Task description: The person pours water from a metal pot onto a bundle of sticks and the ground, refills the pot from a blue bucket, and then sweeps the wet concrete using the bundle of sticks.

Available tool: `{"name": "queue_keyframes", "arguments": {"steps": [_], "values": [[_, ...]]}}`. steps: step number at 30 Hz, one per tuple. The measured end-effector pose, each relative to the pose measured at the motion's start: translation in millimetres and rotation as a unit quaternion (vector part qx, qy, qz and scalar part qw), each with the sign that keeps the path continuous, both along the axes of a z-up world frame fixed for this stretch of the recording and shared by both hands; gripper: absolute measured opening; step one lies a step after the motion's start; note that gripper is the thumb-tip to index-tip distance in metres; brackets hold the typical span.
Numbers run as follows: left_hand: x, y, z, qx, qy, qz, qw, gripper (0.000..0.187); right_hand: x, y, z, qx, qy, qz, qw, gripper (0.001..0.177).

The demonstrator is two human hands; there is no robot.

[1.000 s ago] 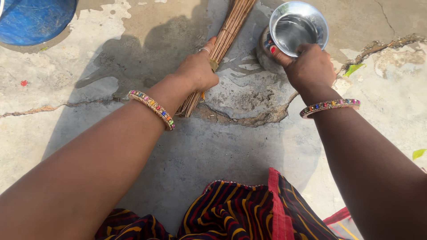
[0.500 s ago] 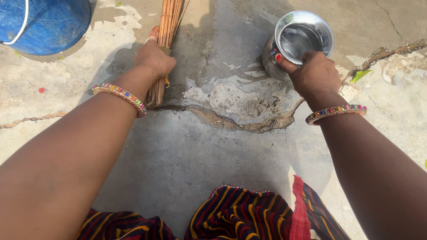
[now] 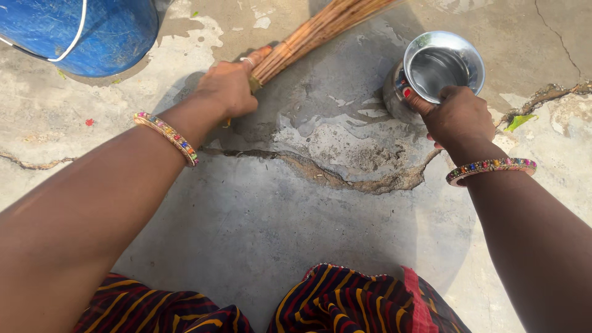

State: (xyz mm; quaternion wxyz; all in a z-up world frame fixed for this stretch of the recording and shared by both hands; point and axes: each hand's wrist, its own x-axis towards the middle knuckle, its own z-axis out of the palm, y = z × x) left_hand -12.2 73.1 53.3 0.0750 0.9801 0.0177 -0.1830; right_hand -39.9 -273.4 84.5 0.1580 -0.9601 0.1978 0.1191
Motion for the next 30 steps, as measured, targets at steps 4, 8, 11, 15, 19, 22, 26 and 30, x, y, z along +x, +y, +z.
{"name": "queue_keyframes", "arguments": {"steps": [4,8,11,15,19,22,26,30], "values": [[20,32,-15,-0.047,-0.01,0.15,0.988,0.098,0,1,-3,0.004,-0.001,-0.015,1.0,0.077],[43,-1,-45,-0.121,0.02,0.232,0.965,0.097,1,-4,-8,-0.007,0.005,0.011,1.0,0.076],[42,-44,-55,-0.16,0.004,0.149,0.976,0.099,2,-4,-10,-0.02,-0.023,0.031,0.999,0.078],[16,-73,-43,-0.16,0.049,0.002,0.986,0.101,2,-2,-7,0.006,-0.009,0.01,1.0,0.077],[6,-49,-28,-0.157,0.053,-0.106,0.98,0.102,-1,-4,-8,0.001,-0.002,0.006,1.0,0.077],[12,-7,-26,-0.093,0.005,-0.04,0.995,0.101,1,-4,-9,0.0,-0.015,0.008,1.0,0.076],[30,6,-28,-0.088,-0.006,0.113,0.99,0.097,1,-6,-12,-0.008,-0.017,0.012,1.0,0.076],[45,-42,-36,-0.169,0.067,0.215,0.959,0.093,1,-7,-14,-0.034,0.004,0.033,0.999,0.077]]}}
